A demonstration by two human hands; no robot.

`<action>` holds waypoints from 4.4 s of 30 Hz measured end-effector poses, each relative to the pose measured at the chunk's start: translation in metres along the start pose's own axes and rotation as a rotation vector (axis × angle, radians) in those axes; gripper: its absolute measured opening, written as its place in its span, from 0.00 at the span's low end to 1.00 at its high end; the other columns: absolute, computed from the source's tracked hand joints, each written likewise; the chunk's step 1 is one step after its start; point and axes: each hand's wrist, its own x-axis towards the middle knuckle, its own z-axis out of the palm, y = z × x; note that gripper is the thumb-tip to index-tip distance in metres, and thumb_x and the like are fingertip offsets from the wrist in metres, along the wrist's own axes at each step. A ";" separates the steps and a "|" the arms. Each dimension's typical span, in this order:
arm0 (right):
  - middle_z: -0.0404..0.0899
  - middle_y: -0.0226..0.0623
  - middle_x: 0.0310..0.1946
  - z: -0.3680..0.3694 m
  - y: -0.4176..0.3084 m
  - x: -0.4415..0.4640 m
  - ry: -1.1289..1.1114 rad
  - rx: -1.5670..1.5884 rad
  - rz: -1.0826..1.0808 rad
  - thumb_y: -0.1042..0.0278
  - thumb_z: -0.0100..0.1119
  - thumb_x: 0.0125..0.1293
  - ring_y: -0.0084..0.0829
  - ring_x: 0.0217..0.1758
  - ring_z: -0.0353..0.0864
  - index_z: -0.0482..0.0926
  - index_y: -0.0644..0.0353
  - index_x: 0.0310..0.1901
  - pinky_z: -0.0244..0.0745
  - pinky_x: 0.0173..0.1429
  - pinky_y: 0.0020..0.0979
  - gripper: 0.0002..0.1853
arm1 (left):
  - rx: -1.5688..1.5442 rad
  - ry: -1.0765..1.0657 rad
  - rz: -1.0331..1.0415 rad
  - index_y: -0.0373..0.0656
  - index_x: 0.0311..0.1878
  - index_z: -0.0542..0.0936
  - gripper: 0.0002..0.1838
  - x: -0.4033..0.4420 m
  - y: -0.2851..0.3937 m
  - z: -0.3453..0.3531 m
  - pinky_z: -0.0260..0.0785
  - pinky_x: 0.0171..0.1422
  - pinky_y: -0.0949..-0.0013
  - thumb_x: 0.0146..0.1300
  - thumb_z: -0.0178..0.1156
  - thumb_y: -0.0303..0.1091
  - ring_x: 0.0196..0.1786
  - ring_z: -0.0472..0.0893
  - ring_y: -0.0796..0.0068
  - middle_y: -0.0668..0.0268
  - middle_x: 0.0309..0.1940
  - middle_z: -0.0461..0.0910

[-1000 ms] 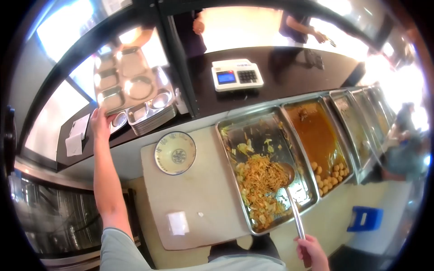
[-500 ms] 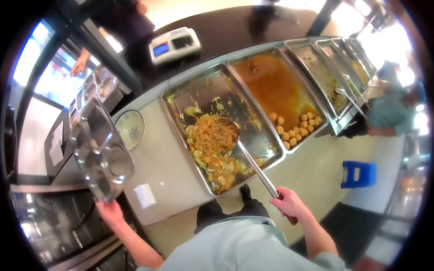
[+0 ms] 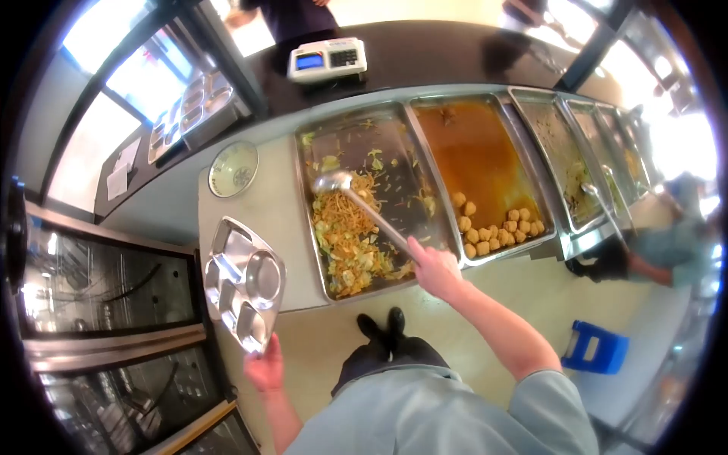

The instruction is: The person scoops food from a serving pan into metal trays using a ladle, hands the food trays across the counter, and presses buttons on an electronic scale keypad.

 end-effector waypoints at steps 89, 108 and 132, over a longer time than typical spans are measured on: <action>0.83 0.45 0.27 -0.099 0.089 -0.077 -0.371 0.239 0.000 0.67 0.67 0.61 0.42 0.29 0.84 0.71 0.52 0.71 0.80 0.40 0.39 0.35 | -0.069 0.167 0.446 0.53 0.68 0.70 0.31 0.047 -0.202 0.003 0.70 0.63 0.57 0.61 0.54 0.17 0.61 0.76 0.68 0.68 0.59 0.76; 0.78 0.34 0.26 -0.131 0.034 -0.177 -0.471 0.731 0.683 0.75 0.61 0.68 0.23 0.19 0.77 0.67 0.60 0.73 0.74 0.23 0.27 0.32 | -0.096 0.067 0.296 0.55 0.65 0.72 0.30 0.061 -0.181 -0.006 0.61 0.73 0.55 0.61 0.57 0.17 0.64 0.74 0.69 0.71 0.59 0.77; 0.79 0.35 0.31 -0.082 -0.019 -0.136 -0.743 1.226 0.651 0.74 0.55 0.72 0.24 0.22 0.78 0.63 0.58 0.76 0.75 0.21 0.27 0.31 | -0.093 -0.014 0.266 0.53 0.67 0.72 0.26 0.057 -0.176 -0.013 0.52 0.73 0.47 0.65 0.56 0.25 0.68 0.70 0.68 0.69 0.64 0.76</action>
